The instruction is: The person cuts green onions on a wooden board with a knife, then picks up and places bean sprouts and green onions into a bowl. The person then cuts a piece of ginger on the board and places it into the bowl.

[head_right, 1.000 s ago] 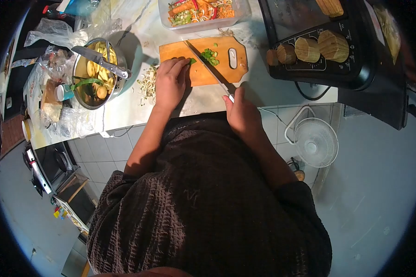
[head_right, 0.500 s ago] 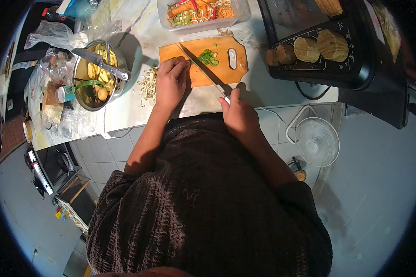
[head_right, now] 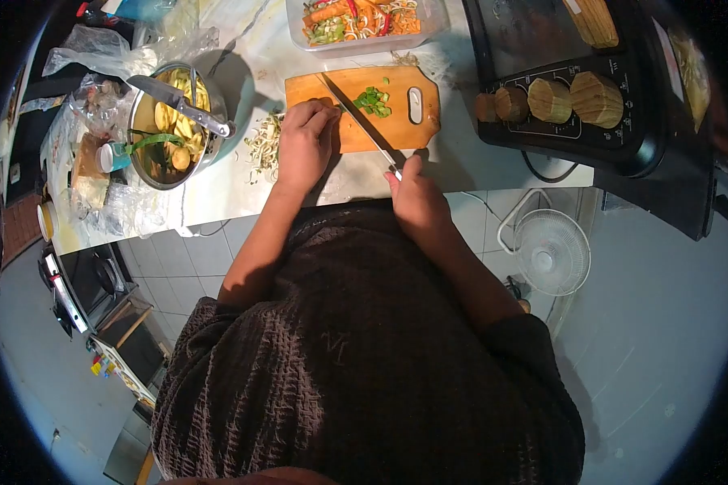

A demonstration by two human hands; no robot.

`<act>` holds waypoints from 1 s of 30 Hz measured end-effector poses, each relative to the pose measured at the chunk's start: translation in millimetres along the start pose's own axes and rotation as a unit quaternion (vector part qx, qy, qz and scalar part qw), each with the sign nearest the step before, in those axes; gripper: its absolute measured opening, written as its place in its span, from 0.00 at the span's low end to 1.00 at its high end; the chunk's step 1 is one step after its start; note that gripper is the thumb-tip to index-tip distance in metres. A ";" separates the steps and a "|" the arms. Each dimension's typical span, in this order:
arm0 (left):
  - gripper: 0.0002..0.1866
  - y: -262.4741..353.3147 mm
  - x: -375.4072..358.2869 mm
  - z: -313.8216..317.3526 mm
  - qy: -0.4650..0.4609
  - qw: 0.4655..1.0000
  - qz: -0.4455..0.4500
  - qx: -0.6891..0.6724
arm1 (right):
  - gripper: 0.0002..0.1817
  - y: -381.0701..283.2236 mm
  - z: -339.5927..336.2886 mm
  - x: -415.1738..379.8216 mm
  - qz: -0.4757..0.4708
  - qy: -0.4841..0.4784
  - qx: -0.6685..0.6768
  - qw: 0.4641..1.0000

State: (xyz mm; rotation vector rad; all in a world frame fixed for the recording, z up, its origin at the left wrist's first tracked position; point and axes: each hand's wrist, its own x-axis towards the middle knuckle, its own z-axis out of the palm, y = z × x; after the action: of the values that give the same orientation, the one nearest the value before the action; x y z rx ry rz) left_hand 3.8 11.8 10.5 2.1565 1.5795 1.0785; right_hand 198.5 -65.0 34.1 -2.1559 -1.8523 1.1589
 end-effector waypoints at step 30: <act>0.08 2.9 -1.9 0.5 -0.003 1.000 0.012 0.010 | 0.21 6.3 -10.5 -15.0 -0.011 0.048 0.004 0.999</act>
State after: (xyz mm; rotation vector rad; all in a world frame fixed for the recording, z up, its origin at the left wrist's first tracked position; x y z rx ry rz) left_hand 5.9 9.1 11.1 2.1946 1.5722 1.0658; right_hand 209.9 -75.5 45.7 -2.1419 -1.8237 1.0376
